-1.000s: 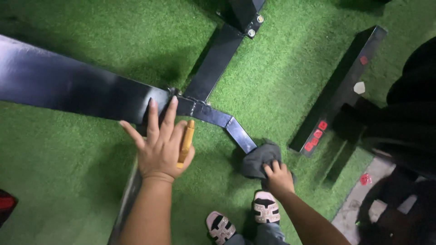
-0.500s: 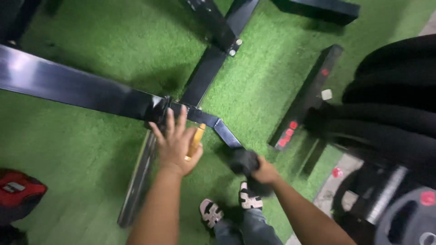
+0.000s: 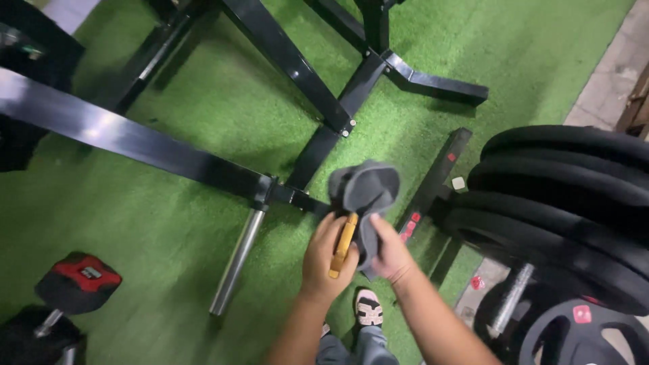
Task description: Spraying and wiping down gym equipment including dumbbells and weight machines.
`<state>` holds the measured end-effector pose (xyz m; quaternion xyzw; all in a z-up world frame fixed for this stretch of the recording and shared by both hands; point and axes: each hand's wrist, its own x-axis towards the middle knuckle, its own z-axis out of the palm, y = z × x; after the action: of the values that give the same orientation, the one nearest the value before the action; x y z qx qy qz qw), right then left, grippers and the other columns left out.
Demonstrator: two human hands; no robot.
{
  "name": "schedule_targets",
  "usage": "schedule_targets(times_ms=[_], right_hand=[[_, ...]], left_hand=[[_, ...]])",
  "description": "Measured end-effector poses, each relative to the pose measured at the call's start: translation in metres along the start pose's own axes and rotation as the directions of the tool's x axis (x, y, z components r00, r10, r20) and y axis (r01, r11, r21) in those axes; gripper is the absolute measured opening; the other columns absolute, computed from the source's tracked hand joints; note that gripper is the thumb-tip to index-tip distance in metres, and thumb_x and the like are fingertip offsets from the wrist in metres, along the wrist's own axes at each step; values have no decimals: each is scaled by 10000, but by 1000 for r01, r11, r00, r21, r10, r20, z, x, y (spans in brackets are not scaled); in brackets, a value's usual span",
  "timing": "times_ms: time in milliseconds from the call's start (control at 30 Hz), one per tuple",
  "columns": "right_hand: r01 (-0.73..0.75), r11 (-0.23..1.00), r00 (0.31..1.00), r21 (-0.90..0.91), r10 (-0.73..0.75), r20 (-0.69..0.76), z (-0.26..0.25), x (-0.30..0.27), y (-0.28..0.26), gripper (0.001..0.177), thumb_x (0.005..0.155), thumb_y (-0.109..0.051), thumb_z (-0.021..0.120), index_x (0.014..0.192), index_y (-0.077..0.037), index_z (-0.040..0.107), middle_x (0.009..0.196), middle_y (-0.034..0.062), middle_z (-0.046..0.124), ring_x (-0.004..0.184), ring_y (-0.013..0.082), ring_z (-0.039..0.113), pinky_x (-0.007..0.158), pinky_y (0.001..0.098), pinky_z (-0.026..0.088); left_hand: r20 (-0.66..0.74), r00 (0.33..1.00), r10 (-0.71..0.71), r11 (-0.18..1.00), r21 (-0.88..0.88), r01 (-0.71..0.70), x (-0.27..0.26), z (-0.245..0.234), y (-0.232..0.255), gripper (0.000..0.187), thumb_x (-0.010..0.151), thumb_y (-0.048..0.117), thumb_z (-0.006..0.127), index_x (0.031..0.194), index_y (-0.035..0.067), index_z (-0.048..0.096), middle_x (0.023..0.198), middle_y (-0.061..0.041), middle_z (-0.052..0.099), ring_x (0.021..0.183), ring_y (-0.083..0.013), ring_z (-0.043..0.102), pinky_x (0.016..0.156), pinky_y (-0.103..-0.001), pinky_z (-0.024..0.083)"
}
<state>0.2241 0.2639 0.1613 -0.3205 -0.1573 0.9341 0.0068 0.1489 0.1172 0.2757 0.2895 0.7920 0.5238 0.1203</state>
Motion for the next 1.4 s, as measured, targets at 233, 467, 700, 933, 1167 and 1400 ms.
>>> schedule_targets(times_ms=[233,467,700,933,1167,1400], right_hand=[[108,964,994,-244,-105,26,81,-62,0,462,981,-433,586,1210,-37,652,1102,84,734,977,190,696,919,370,558],[114,950,993,-291,-103,54,117,-79,-29,478,1017,-431,580,1178,6,685,1056,119,748,916,220,694,853,374,561],[85,989,996,-119,-81,42,182,-103,-67,465,972,-406,569,1212,-24,680,1172,138,742,1045,275,704,981,413,535],[79,997,994,-26,-76,82,258,-77,-78,469,965,-407,553,1233,-40,666,1223,125,724,1111,291,685,1055,448,491],[187,980,950,-61,-165,264,381,-41,-88,436,990,-371,537,1248,-41,659,1224,126,723,1116,292,680,1058,441,490],[195,981,935,-12,-182,306,473,-60,-113,474,980,-444,542,1234,-61,654,1202,127,720,1126,309,672,1057,465,500]], left_hand=[[-204,978,42,992,126,-16,-14,-15,50,549,777,114,666,1309,0,590,1351,-257,610,1250,-455,573,1104,-493,429],[-320,947,33,999,46,-19,-3,-47,116,520,817,104,698,1316,4,596,1354,-208,639,1273,-400,599,1104,-471,444],[-342,938,62,996,-44,-82,19,-88,166,480,878,102,706,1339,8,610,1376,-197,641,1302,-382,597,1109,-447,448],[-315,946,76,979,-157,-131,66,-148,177,437,905,121,706,1323,21,632,1320,-170,691,1250,-347,658,1067,-415,505],[-315,946,71,984,-136,-119,122,-243,210,407,921,195,737,1282,27,653,1266,-157,720,1197,-315,694,1017,-397,529],[-267,962,58,983,-153,-101,148,-313,252,423,931,262,728,1277,29,665,1243,-136,739,1178,-264,716,999,-362,539]])
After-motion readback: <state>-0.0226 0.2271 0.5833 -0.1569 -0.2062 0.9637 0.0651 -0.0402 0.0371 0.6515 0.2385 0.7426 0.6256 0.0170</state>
